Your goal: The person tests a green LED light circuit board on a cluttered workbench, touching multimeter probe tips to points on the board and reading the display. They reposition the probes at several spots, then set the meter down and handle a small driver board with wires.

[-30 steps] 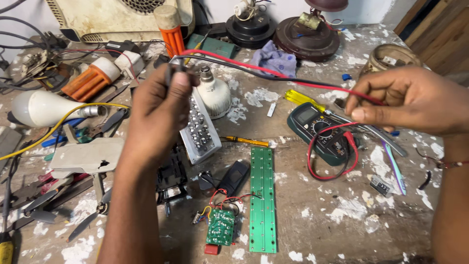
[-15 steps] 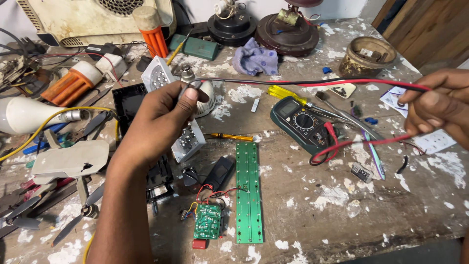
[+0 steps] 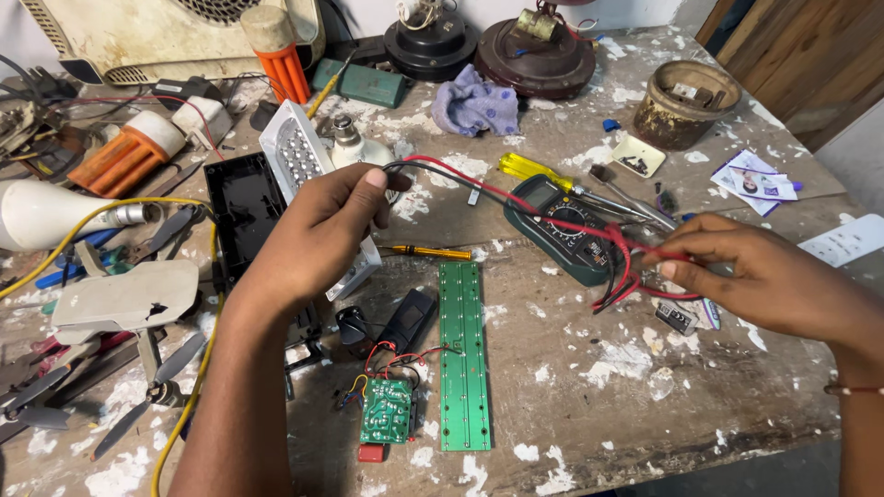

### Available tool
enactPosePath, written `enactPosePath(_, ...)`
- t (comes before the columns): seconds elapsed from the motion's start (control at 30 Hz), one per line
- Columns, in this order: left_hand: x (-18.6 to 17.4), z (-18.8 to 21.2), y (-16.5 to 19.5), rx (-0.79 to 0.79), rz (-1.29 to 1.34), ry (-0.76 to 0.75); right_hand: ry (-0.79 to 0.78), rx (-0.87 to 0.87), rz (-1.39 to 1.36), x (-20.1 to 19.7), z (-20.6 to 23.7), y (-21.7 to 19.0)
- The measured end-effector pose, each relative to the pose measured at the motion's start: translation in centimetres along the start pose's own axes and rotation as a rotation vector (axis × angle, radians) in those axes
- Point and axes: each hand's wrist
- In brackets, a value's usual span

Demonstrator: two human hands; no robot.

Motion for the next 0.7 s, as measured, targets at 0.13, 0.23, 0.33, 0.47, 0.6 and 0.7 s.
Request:
enactPosePath(0.13,0.7,-0.5,-0.8,0.039,-0.037,-0.028,0.306,-0.182,0.162,0.7,0.3,-1.5)
enactPosePath(0.23,1.1,-0.5,-1.0,0.048,-0.041,-0.034,0.346,-0.373,0.007,0.7,0.8,-2.7)
enactPosePath(0.33,1.3,-0.6,-0.8,0.050,-0.022,0.001,0.544,-0.534,0.081,0.7,1.2,-4.4)
enactPosePath(0.47,1.6,-0.4,-0.3,0.070,-0.003,0.032,0.845,-0.661,0.233,0.8,1.5,-7.2)
enactPosePath(0.6,1.5,0.0,0.0,0.005,0.191,0.002,0.976,-0.705,0.415,1.0,1.9,-10.3)
enactPosePath(0.7,1.4,-0.5,0.1,-0.061,0.338,-0.048,0.982,-0.819,0.500,1.7,2.2,-12.6)
Point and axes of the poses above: each hand's wrist, its own z-axis away from the middle knuckle, its own x-axis out of the palm, y = z × x, and after that the axes turned 7 degrees about -y, right-handed
